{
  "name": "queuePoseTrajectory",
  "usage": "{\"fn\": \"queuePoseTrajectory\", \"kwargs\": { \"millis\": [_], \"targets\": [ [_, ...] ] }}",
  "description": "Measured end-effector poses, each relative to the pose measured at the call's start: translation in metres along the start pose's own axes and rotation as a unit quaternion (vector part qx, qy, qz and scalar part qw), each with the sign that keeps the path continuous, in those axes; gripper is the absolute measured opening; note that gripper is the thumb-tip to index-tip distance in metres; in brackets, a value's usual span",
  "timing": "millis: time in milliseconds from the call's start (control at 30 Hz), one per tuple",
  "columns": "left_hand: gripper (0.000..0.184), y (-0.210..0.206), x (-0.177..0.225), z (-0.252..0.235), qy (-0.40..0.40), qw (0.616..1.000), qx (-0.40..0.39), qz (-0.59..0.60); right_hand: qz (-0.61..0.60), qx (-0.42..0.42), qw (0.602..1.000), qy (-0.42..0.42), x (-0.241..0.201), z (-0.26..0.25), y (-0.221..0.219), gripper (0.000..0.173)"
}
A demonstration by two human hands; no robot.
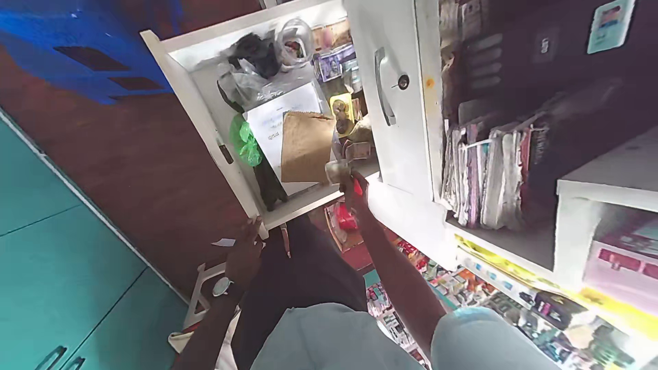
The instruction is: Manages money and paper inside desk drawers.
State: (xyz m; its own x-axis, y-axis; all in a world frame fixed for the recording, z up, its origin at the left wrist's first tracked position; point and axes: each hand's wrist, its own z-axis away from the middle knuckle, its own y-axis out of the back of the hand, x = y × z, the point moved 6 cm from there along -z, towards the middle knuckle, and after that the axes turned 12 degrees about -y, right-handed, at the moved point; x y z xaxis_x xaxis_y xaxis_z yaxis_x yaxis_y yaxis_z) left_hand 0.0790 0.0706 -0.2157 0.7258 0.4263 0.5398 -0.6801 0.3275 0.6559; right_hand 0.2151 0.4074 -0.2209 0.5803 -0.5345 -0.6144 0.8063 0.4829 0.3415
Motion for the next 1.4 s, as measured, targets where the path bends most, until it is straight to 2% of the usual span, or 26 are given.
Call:
{"fn": "queuePoseTrajectory", "kwargs": {
  "millis": [133, 233, 333, 400, 433, 500, 533, 600, 700, 767, 833, 933, 967, 1000, 1067, 1100, 1167, 1233, 1300, 1367, 1400],
  "targets": [
    [0.03, -0.004, 0.002, -0.001, -0.013, 0.999, 0.013, -0.032, -0.159, 0.026, 0.978, -0.13, -0.006, -0.014, -0.008, 0.029],
    [0.028, -0.006, 0.002, 0.0, -0.023, 0.999, 0.026, -0.019, -0.226, 0.094, 0.956, -0.162, -0.006, -0.032, -0.012, 0.027],
    [0.028, -0.007, 0.003, 0.0, -0.016, 0.999, 0.027, -0.027, -0.219, 0.08, 0.961, -0.151, -0.009, -0.048, -0.021, 0.031],
    [0.028, -0.004, 0.003, 0.0, -0.029, 0.999, 0.042, -0.011, -0.116, 0.07, 0.987, -0.092, -0.019, -0.054, -0.024, 0.031],
    [0.026, -0.001, 0.003, 0.002, -0.041, 0.997, 0.06, 0.019, -0.018, 0.103, 0.994, -0.044, -0.027, -0.057, -0.019, 0.034],
    [0.025, 0.012, 0.005, 0.008, -0.031, 0.989, 0.099, 0.11, 0.185, 0.191, 0.963, 0.034, -0.049, -0.065, -0.009, 0.037],
    [0.025, 0.023, 0.008, 0.012, 0.002, 0.984, 0.097, 0.15, 0.249, 0.211, 0.945, 0.038, -0.054, -0.074, -0.008, 0.04],
    [0.03, 0.048, 0.016, 0.02, 0.076, 0.967, 0.079, 0.231, 0.341, 0.219, 0.914, -0.006, -0.055, -0.1, -0.007, 0.045],
    [0.031, 0.069, 0.022, 0.04, 0.077, 0.943, 0.167, 0.277, 0.406, 0.226, 0.882, -0.077, -0.056, -0.128, -0.011, 0.06],
    [0.027, 0.074, 0.018, 0.055, 0.072, 0.908, 0.24, 0.336, 0.42, 0.234, 0.872, -0.094, -0.056, -0.14, -0.015, 0.06],
    [0.022, 0.075, 0.01, 0.068, 0.059, 0.839, 0.309, 0.444, 0.422, 0.241, 0.87, -0.089, -0.056, -0.141, -0.019, 0.054],
    [0.019, 0.079, 0.001, 0.066, 0.064, 0.749, 0.352, 0.558, 0.407, 0.241, 0.879, -0.052, -0.058, -0.123, -0.021, 0.05],
    [0.02, 0.084, 0.0, 0.061, 0.093, 0.731, 0.364, 0.57, 0.408, 0.236, 0.881, -0.042, -0.058, -0.114, -0.022, 0.05],
    [0.022, 0.092, 0.0, 0.054, 0.122, 0.73, 0.366, 0.564, 0.409, 0.23, 0.882, -0.035, -0.058, -0.103, -0.022, 0.052],
    [0.014, 0.109, 0.004, 0.03, 0.139, 0.782, 0.312, 0.521, 0.406, 0.216, 0.888, -0.015, -0.057, -0.076, -0.023, 0.053],
    [0.011, 0.115, 0.008, 0.014, 0.135, 0.811, 0.267, 0.503, 0.404, 0.208, 0.891, 0.004, -0.057, -0.059, -0.024, 0.047],
    [0.028, 0.118, 0.02, -0.021, 0.104, 0.847, 0.197, 0.483, 0.402, 0.168, 0.897, 0.075, -0.055, -0.018, -0.031, 0.035],
    [0.034, 0.112, 0.033, -0.054, 0.103, 0.87, 0.135, 0.463, 0.409, 0.067, 0.905, 0.092, -0.058, 0.024, -0.042, 0.039],
    [0.046, 0.105, 0.045, -0.083, 0.103, 0.859, 0.124, 0.486, 0.432, -0.066, 0.893, 0.108, -0.063, 0.063, -0.059, 0.032],
    [0.056, 0.105, 0.053, -0.103, 0.121, 0.844, 0.127, 0.507, 0.418, -0.168, 0.873, 0.185, -0.066, 0.093, -0.073, 0.023],
    [0.052, 0.107, 0.055, -0.108, 0.127, 0.841, 0.14, 0.508, 0.384, -0.199, 0.867, 0.246, -0.065, 0.102, -0.079, 0.022]
  ]
}}
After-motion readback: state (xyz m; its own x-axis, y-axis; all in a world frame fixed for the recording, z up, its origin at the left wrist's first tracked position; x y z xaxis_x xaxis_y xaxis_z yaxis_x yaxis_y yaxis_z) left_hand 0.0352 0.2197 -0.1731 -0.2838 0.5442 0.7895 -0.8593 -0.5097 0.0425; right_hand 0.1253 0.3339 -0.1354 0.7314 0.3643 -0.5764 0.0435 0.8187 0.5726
